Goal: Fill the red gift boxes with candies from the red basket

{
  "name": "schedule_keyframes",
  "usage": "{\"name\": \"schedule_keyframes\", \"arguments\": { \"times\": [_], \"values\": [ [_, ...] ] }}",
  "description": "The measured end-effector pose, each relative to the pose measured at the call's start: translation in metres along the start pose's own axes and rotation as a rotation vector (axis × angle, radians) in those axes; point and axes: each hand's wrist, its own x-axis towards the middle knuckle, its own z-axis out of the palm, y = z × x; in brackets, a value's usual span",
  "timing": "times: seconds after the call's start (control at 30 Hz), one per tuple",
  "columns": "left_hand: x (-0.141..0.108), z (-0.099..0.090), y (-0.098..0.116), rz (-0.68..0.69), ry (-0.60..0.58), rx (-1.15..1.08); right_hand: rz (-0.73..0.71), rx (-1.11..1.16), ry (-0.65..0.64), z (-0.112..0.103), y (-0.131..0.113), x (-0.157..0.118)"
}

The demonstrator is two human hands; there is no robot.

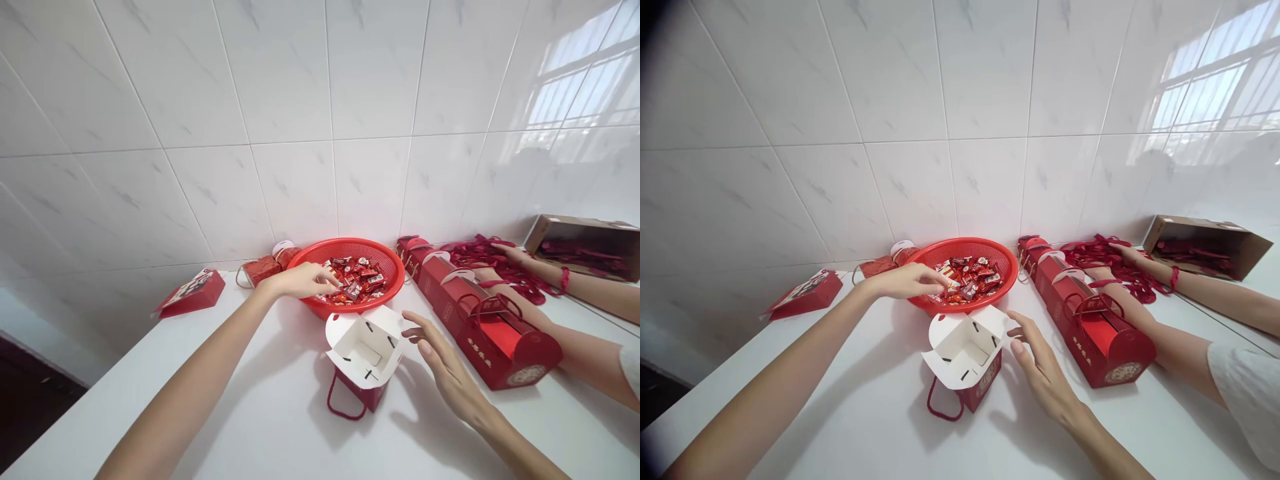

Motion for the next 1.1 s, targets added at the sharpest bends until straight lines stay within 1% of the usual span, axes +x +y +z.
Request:
{"name": "schedule_keyframes", "arguments": {
  "times": [0.07,0.1,0.13,0.17,0.23,0.3,0.33,0.43,0.53,0.63,0.73,0.8,0.93,1.1],
  "values": [
    [0.029,0.006,-0.004,-0.109,-0.202,0.132,0.047,-0.014,0.029,-0.001,0.001,0.000],
    [0.043,0.012,-0.005,-0.156,-0.275,0.178,0.066,-0.029,0.034,-0.001,0.001,-0.001],
    [0.055,0.019,-0.006,-0.196,-0.313,0.211,0.073,-0.045,0.037,-0.002,0.001,-0.001],
    [0.067,0.027,-0.007,-0.215,-0.309,0.227,0.068,-0.061,0.041,-0.003,0.000,-0.002],
    [0.086,0.045,-0.008,-0.255,-0.257,0.238,0.031,-0.087,0.055,-0.004,-0.002,-0.002],
    [0.099,0.061,-0.010,-0.326,-0.186,0.221,-0.025,-0.101,0.067,-0.006,-0.005,-0.003],
    [0.104,0.067,-0.012,-0.339,-0.151,0.208,-0.054,-0.105,0.072,-0.006,-0.007,-0.003],
    [0.110,0.077,-0.020,-0.281,-0.081,0.178,-0.133,-0.124,0.085,-0.006,-0.007,-0.002],
    [0.107,0.071,-0.030,-0.181,-0.080,0.142,-0.200,-0.165,0.099,-0.006,-0.005,-0.003],
    [0.100,0.056,-0.044,-0.105,-0.072,0.024,-0.247,-0.213,0.105,-0.006,-0.002,-0.003],
    [0.089,0.040,-0.059,-0.066,0.008,-0.169,-0.271,-0.231,0.108,-0.007,-0.001,-0.002],
    [0.081,0.034,-0.065,-0.050,0.081,-0.343,-0.281,-0.233,0.104,-0.007,-0.001,-0.002],
    [0.072,0.032,-0.064,-0.042,0.183,-0.660,-0.291,-0.238,0.092,-0.006,-0.001,-0.001],
    [0.072,0.034,-0.061,-0.029,0.240,-0.799,-0.283,-0.259,0.095,-0.004,0.003,0.000]
  ]
}}
